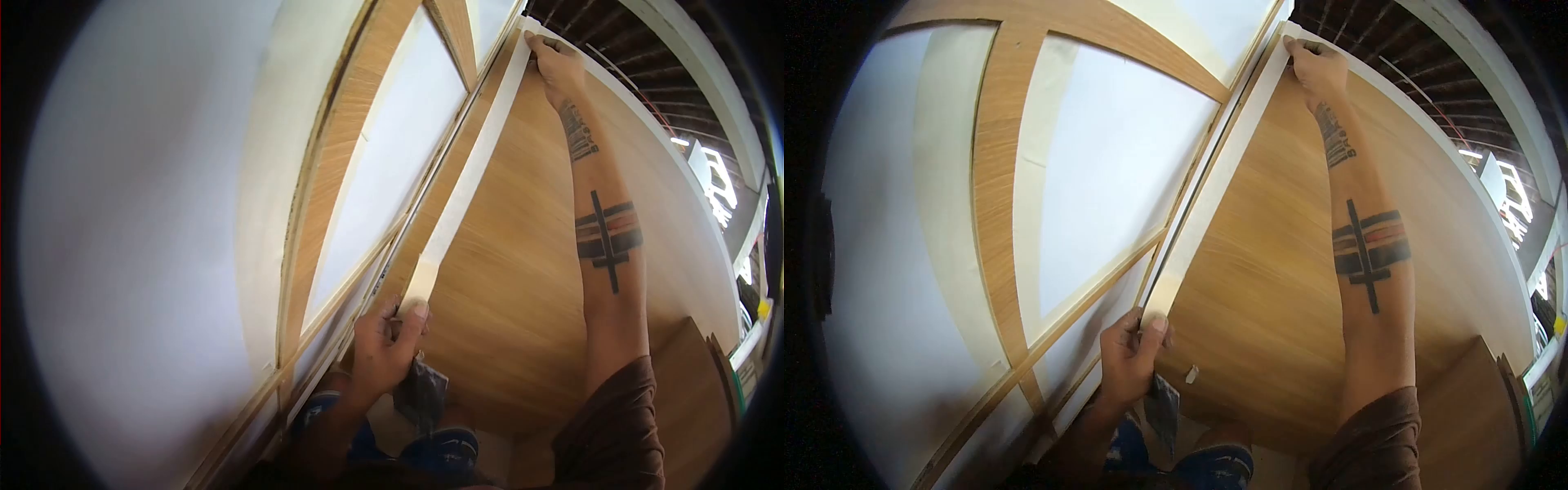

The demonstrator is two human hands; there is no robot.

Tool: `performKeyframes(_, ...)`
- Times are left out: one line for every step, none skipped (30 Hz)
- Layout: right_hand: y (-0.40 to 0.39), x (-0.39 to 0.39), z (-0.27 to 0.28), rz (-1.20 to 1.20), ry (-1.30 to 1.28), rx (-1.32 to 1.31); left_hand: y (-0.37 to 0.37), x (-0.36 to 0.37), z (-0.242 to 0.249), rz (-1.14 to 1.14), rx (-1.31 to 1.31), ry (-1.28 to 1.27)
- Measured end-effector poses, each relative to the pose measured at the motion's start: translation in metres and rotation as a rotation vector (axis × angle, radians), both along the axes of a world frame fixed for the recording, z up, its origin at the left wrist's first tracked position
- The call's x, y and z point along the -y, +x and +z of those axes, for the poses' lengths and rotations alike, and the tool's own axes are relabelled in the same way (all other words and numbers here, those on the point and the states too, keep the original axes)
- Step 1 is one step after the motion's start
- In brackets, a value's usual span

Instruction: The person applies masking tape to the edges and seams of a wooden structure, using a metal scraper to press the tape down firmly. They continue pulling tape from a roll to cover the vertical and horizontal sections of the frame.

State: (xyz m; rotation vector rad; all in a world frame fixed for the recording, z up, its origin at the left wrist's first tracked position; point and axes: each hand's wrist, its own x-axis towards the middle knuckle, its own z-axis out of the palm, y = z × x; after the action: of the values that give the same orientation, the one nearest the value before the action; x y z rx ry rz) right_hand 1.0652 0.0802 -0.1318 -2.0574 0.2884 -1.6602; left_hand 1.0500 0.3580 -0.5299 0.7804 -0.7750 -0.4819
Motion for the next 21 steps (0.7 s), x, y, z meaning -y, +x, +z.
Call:
performKeyframes(0.0, -0.001, 0.0, 0.083, 0.004, -0.001, 0.003, 0.004, 0.003, -0.004, 0.0, 0.002)
performKeyframes(0.0, -0.002, 0.003, 0.081, 0.004, -0.001, 0.006, 0.011, 0.005, 0.026, 0.007, -0.025)
performKeyframes(0.001, -0.007, 0.006, 0.058, 0.039, 0.035, 0.008, 0.018, 0.005, 0.057, 0.013, -0.052)
performKeyframes(0.001, -0.013, 0.008, 0.037, 0.074, 0.07, 0.009, 0.024, 0.004, 0.058, 0.013, -0.053)
performKeyframes(0.001, -0.016, 0.009, 0.038, 0.071, 0.07, 0.01, 0.029, 0.004, 0.049, -0.019, -0.039)
performKeyframes(0.001, -0.014, 0.013, -0.039, 0.054, 0.048, 0.011, 0.034, 0.003, 0.041, -0.05, -0.027)
performKeyframes(0.0, -0.012, 0.018, -0.117, 0.037, 0.026, 0.013, 0.036, 0.003, 0.042, -0.049, -0.03)
performKeyframes(0.0, -0.011, 0.023, -0.117, 0.036, 0.027, 0.014, 0.037, 0.002, 0.042, -0.042, -0.022)
performKeyframes(0.0, -0.011, 0.026, -0.148, 0.035, -0.006, 0.015, 0.038, 0.001, 0.043, -0.035, -0.015)
performKeyframes(0.0, -0.01, 0.028, -0.179, 0.034, -0.038, 0.016, 0.039, 0.0, 0.044, -0.035, -0.016)
performKeyframes(0.0, -0.009, 0.03, -0.178, 0.033, -0.038, 0.019, 0.04, -0.001, 0.06, -0.017, 0.003)
performKeyframes(-0.004, -0.015, 0.029, -0.316, -0.063, -0.089, 0.02, 0.039, -0.002, 0.074, -0.002, 0.028)
performKeyframes(-0.006, -0.021, 0.028, -0.452, -0.164, -0.137, 0.022, 0.04, -0.002, 0.075, -0.004, 0.028)
performKeyframes(-0.007, -0.026, 0.024, -0.452, -0.165, -0.137, 0.024, 0.042, -0.003, 0.075, -0.004, 0.016)
performKeyframes(-0.009, -0.032, 0.021, -0.509, -0.255, -0.128, 0.025, 0.041, -0.002, 0.077, -0.003, 0.004)
performKeyframes(-0.01, -0.035, 0.019, -0.566, -0.346, -0.12, 0.025, 0.042, -0.002, 0.077, -0.003, 0.004)
performKeyframes(-0.011, -0.033, 0.019, -0.566, -0.345, -0.119, 0.026, 0.043, -0.002, 0.092, 0.006, -0.001)
performKeyframes(-0.012, -0.029, 0.019, -0.532, -0.35, -0.113, 0.027, 0.043, -0.003, 0.108, 0.015, -0.006)
performKeyframes(-0.009, -0.02, 0.02, -0.501, -0.354, -0.111, 0.03, 0.047, -0.003, 0.106, 0.014, -0.005)
performKeyframes(-0.009, -0.015, 0.021, -0.5, -0.353, -0.111, 0.031, 0.049, -0.005, 0.111, 0.009, -0.008)
performKeyframes(-0.007, -0.014, 0.021, -0.504, -0.357, -0.102, 0.031, 0.05, -0.004, 0.117, 0.004, -0.011)
